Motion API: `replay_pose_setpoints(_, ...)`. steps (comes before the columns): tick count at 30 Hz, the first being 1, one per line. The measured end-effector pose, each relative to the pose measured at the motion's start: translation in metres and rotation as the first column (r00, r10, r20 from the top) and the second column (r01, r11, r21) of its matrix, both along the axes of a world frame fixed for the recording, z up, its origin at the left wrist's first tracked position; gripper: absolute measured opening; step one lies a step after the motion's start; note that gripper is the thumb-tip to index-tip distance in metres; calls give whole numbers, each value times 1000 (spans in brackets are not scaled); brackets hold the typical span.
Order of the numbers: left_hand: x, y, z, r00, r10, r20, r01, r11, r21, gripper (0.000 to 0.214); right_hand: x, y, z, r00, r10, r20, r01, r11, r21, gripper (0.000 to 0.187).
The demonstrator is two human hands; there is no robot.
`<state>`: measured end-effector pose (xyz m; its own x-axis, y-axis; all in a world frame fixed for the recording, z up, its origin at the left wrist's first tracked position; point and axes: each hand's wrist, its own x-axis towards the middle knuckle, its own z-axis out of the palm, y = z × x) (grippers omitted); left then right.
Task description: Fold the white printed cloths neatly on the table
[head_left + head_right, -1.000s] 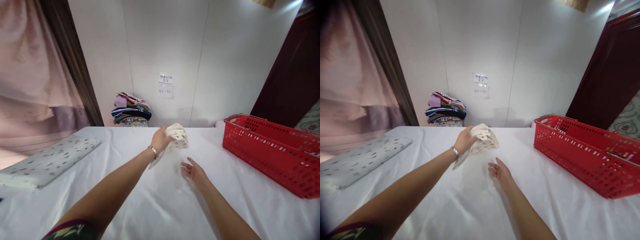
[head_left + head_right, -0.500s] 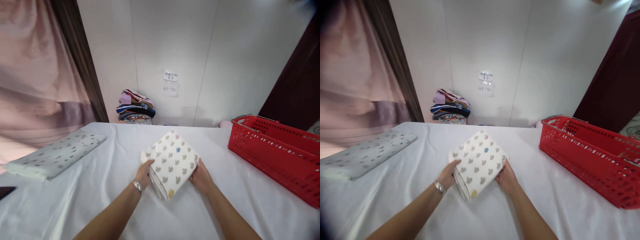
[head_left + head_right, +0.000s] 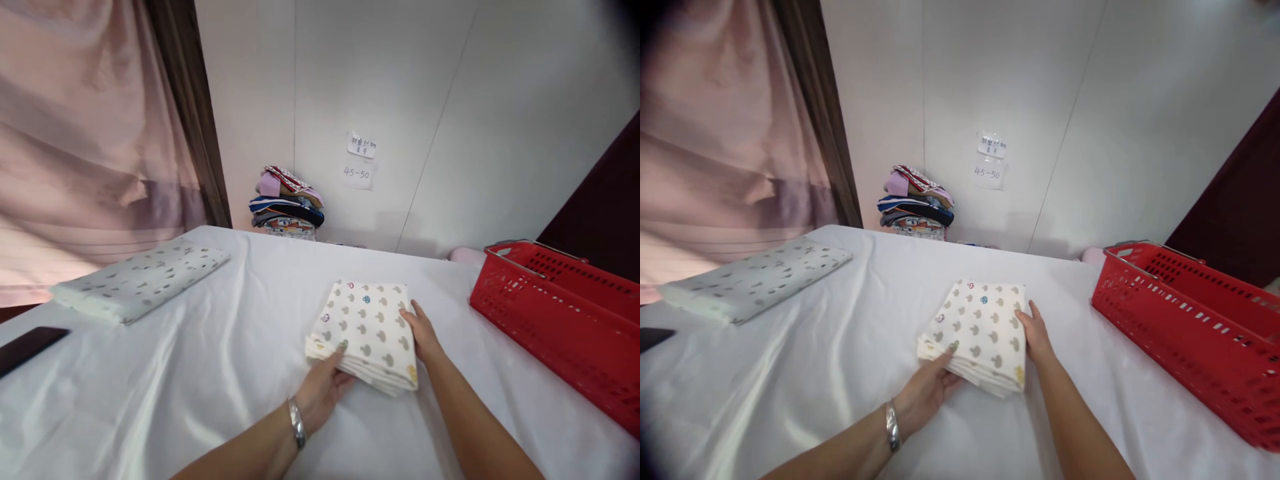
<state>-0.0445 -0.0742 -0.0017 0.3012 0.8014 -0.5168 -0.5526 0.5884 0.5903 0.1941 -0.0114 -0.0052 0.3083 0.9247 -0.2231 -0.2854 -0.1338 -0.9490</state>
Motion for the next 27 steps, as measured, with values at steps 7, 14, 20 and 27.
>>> replay_pose_setpoints(7,-28,-7,24,832,-394,-390,493,847,196,30,27,-4,-13,942,-31,334,77,989,-124,77)
replay_pose_setpoints(14,-36,44,21,381,222,-898,476,785,396,30,-7,-22,0,677,-28,736,-134,978,160,45)
replay_pose_setpoints(20,-27,43,0,264,168,-950,547,785,291,28,-50,-18,16,566,169,807,-380,922,73,45)
replay_pose_setpoints(27,-29,39,-8,320,182,-930,499,802,329,27,-101,39,14,326,215,921,-528,849,-12,51)
